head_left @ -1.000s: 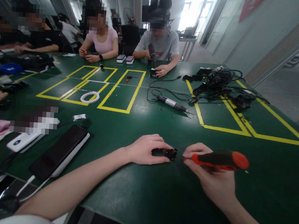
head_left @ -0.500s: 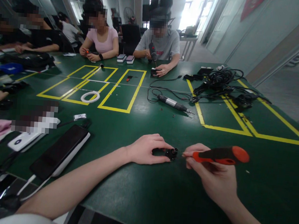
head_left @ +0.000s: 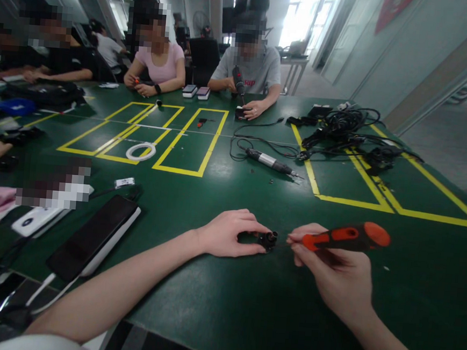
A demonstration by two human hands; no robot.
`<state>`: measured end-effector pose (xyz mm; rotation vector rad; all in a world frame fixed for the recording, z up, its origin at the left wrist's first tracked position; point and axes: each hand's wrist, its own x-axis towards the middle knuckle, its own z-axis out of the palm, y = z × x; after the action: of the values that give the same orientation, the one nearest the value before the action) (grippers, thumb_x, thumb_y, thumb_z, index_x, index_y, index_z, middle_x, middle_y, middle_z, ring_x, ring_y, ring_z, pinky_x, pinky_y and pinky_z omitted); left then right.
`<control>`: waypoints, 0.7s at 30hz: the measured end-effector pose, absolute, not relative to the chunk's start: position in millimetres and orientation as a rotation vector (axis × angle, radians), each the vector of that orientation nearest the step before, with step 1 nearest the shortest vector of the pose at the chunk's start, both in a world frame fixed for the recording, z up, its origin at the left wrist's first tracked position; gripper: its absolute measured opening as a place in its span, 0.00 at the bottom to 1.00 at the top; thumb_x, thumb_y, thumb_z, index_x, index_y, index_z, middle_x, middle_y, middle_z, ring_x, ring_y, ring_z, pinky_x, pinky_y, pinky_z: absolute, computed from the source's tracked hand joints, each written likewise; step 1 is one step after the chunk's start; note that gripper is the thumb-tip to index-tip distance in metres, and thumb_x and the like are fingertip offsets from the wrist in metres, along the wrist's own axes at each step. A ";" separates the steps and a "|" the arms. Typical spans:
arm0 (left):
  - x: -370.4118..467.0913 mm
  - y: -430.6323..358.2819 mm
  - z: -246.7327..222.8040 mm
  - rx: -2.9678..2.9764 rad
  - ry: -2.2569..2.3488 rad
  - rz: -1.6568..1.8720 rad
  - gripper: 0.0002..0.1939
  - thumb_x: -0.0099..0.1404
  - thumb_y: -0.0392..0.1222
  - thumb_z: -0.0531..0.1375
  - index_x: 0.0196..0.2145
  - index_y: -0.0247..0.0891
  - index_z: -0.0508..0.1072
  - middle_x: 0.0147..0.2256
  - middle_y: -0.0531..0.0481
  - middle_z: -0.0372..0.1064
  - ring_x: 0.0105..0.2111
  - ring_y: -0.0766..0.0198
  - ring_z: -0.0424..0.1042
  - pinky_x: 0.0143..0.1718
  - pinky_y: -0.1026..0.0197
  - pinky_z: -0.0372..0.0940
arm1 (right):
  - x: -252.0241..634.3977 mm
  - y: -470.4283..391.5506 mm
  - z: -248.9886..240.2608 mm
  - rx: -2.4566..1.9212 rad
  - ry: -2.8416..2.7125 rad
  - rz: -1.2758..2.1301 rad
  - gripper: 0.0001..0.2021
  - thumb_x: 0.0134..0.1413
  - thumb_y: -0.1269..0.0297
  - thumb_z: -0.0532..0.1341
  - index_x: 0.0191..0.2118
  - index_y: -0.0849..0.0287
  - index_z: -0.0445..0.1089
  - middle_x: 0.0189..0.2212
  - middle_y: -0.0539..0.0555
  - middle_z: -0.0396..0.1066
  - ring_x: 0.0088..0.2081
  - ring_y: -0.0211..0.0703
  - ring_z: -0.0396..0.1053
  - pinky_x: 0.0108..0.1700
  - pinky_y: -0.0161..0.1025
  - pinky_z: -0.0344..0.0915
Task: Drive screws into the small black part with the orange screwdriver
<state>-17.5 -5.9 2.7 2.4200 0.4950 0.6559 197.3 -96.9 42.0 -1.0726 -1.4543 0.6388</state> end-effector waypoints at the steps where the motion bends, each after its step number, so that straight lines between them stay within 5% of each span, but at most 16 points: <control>1: -17.5 -5.7 2.7 2.421 0.495 0.653 0.19 0.71 0.50 0.64 0.54 0.36 0.79 0.40 0.45 0.78 0.41 0.59 0.75 0.45 0.60 0.67 | 198.5 -97.1 41.1 -1.081 -1.466 0.630 0.03 0.55 0.70 0.70 0.32 0.56 0.80 0.26 0.52 0.78 0.20 0.35 0.71 0.22 0.29 0.72; 4: -17.6 -5.6 2.8 2.424 0.503 0.637 0.19 0.71 0.50 0.64 0.54 0.36 0.79 0.40 0.44 0.78 0.41 0.59 0.74 0.46 0.59 0.67 | 199.9 -97.4 41.5 -1.043 -1.496 0.683 0.04 0.61 0.69 0.68 0.36 0.55 0.82 0.21 0.49 0.76 0.20 0.37 0.73 0.24 0.30 0.74; 9: -17.8 -5.8 3.5 2.428 0.512 0.624 0.19 0.71 0.50 0.65 0.53 0.36 0.79 0.40 0.45 0.78 0.41 0.59 0.74 0.45 0.59 0.67 | 195.2 -96.3 46.1 -0.967 -1.477 0.771 0.04 0.61 0.64 0.69 0.34 0.55 0.82 0.34 0.55 0.80 0.25 0.38 0.75 0.27 0.33 0.76; 16: -18.5 -4.8 2.6 2.417 0.505 0.619 0.19 0.71 0.51 0.64 0.53 0.37 0.79 0.40 0.44 0.78 0.41 0.59 0.74 0.46 0.59 0.67 | 197.9 -97.8 39.0 -1.125 -1.364 0.703 0.05 0.51 0.63 0.75 0.33 0.57 0.82 0.27 0.54 0.80 0.21 0.39 0.73 0.23 0.34 0.75; 21: -19.5 -5.2 2.3 2.418 0.531 0.598 0.19 0.71 0.51 0.64 0.54 0.38 0.78 0.41 0.45 0.78 0.41 0.59 0.74 0.45 0.59 0.67 | 193.3 -97.4 43.3 -1.058 -1.407 0.844 0.11 0.60 0.56 0.70 0.33 0.58 0.82 0.21 0.53 0.76 0.20 0.40 0.73 0.23 0.34 0.75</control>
<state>-19.5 -5.2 2.3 2.4180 0.5315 0.5977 193.3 -97.4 43.3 -1.0581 -1.4072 0.8444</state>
